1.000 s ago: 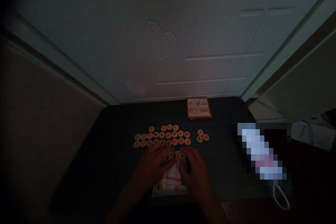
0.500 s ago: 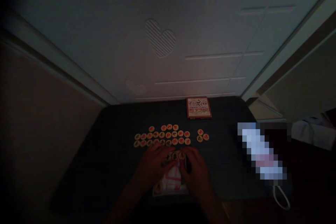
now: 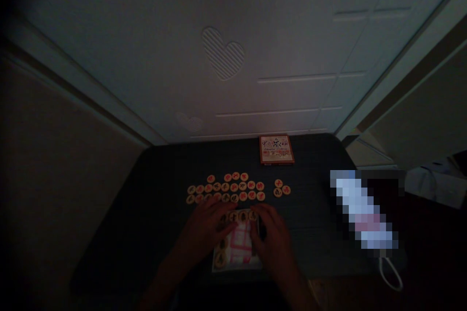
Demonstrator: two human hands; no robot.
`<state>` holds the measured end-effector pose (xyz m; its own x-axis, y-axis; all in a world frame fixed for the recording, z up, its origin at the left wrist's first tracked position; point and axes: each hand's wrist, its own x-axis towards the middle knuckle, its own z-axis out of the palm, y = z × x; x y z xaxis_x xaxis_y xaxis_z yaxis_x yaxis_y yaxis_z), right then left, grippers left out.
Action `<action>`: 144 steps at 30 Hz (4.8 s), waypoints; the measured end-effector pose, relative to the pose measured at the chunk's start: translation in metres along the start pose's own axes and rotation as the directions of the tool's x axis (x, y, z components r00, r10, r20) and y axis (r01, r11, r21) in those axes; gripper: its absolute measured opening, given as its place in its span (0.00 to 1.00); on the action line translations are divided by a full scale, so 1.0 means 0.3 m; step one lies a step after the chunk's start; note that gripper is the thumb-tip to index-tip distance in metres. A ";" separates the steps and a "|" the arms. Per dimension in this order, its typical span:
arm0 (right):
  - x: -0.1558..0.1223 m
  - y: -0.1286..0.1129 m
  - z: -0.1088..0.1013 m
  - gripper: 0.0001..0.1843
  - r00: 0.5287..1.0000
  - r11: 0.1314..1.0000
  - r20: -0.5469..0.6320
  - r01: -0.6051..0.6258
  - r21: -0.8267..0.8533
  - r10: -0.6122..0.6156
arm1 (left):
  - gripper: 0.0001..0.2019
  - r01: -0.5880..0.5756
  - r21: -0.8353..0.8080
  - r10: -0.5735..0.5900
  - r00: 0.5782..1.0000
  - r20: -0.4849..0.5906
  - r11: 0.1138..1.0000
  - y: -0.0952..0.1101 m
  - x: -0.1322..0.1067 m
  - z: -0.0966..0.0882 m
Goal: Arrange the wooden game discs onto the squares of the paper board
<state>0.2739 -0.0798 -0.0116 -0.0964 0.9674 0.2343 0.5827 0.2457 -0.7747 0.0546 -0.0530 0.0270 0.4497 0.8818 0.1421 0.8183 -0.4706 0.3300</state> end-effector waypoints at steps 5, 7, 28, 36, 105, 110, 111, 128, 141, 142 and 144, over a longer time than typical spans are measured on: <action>0.001 -0.001 0.000 0.17 1.000 1.000 -0.011 -0.005 0.006 0.005 | 0.23 -0.013 -0.015 0.013 1.000 0.003 1.000 0.022 0.014 -0.015; 0.002 -0.003 -0.002 0.17 1.000 1.000 -0.016 -0.004 0.012 0.004 | 0.23 -0.014 -0.019 0.014 1.000 -0.005 1.000 0.026 0.018 -0.013; -0.008 0.007 -0.009 0.16 0.999 0.998 -0.028 -0.028 0.061 0.030 | 0.10 0.123 -0.227 -0.154 0.981 -0.122 0.966 -0.015 -0.016 -0.035; 0.001 -0.010 -0.021 0.12 0.992 0.993 -0.083 -0.092 0.073 0.098 | 0.11 0.451 -0.405 -0.473 0.880 0.050 0.796 -0.045 -0.129 -0.012; -0.004 -0.006 -0.015 0.14 0.966 0.981 -0.180 -0.175 0.080 0.187 | 0.11 0.344 -0.382 -0.363 0.931 0.024 0.858 -0.068 -0.088 0.003; 0.004 -0.019 -0.011 0.11 0.971 0.986 -0.176 -0.157 0.051 0.164 | 0.10 0.357 -0.336 -0.382 0.924 -0.008 0.872 -0.067 -0.087 0.018; 0.005 -0.020 -0.010 0.11 0.970 0.985 -0.172 -0.163 0.053 0.170 | 0.10 0.357 -0.331 -0.383 0.924 -0.013 0.874 -0.067 -0.085 0.018; -0.001 -0.015 -0.010 0.11 0.974 0.984 -0.145 -0.171 0.044 0.176 | 0.11 0.361 -0.337 -0.396 0.918 -0.038 0.870 -0.077 -0.088 0.045; -0.004 -0.003 -0.009 0.11 0.982 0.987 -0.097 -0.157 0.034 0.160 | 0.09 0.339 -0.340 -0.383 0.921 -0.069 0.877 -0.076 -0.092 0.049; -0.004 0.000 -0.008 0.11 0.982 0.987 -0.096 -0.159 0.029 0.161 | 0.09 0.335 -0.344 -0.381 0.922 -0.073 0.877 -0.076 -0.092 0.050; -0.004 0.003 -0.008 0.11 0.982 0.987 -0.097 -0.161 0.021 0.162 | 0.09 0.327 -0.353 -0.377 0.922 -0.083 0.877 -0.077 -0.092 0.052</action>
<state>0.2764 -0.0809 -0.0113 0.0784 0.9837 0.1617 0.5732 0.0883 -0.8147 0.0289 -0.0670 0.0009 0.0763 0.9936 0.0837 0.7384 -0.1127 0.6648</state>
